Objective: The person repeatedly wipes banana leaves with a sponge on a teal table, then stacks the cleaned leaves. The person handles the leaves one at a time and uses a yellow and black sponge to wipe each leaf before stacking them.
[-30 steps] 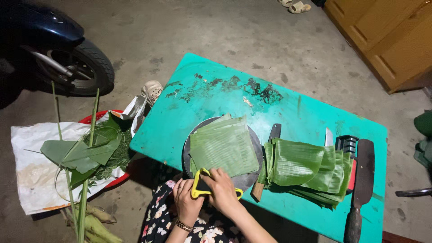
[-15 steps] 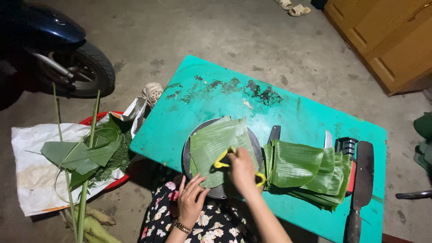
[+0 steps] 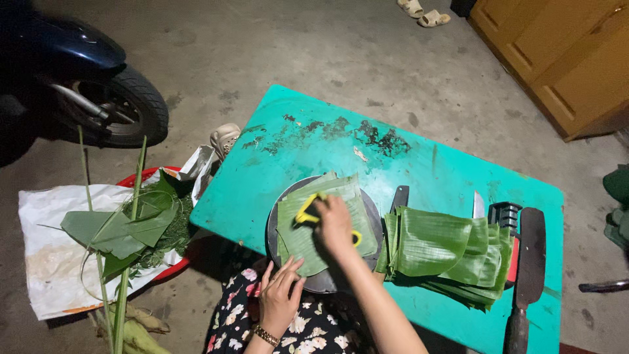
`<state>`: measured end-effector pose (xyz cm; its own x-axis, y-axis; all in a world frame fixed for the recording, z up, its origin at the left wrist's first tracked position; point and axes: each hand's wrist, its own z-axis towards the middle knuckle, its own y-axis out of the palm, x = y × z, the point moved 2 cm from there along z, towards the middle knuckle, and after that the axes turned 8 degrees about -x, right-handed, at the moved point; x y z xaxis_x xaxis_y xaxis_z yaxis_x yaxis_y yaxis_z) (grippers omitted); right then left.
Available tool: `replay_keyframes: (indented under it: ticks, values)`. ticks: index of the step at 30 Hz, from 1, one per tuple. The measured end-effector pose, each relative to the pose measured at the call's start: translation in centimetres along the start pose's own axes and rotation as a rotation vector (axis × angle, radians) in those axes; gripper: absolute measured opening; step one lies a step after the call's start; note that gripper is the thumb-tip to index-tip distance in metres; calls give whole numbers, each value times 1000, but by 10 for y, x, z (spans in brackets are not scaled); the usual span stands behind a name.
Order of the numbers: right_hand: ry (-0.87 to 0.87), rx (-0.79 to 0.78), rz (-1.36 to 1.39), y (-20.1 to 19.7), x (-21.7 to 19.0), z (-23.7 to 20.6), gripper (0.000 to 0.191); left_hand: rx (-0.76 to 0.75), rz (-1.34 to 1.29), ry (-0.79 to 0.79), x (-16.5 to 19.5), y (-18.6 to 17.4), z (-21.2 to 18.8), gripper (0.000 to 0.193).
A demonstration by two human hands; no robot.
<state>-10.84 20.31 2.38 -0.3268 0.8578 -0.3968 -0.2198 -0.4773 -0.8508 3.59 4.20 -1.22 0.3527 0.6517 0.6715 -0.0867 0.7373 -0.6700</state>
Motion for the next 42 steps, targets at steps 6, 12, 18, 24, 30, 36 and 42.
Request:
replay_keyframes:
  ticks: [6, 12, 18, 24, 30, 36, 42]
  values:
    - [170, 77, 15, -14, 60, 18, 52, -48, -39, -64, 11, -11, 7, 6]
    - [298, 193, 280, -8, 91, 16, 47, -154, -46, -158, 15, -32, 18, 16]
    - [307, 222, 348, -3, 110, 13, 49, 70, -358, -203, 8, -69, 34, 14]
    - [366, 219, 552, -2, 118, 8, 43, -4, -462, -386, -34, -52, 82, 18]
    - [407, 216, 631, -26, 111, 13, 28, 117, -265, -403, -61, -14, 94, 21]
    - [199, 322, 543, -128, 64, 0, 33, 289, -501, -348, -58, -7, 98, 21]
    - [-14, 2, 278, -93, -32, -33, 63, 209, -613, -477, -50, 21, 110, 19]
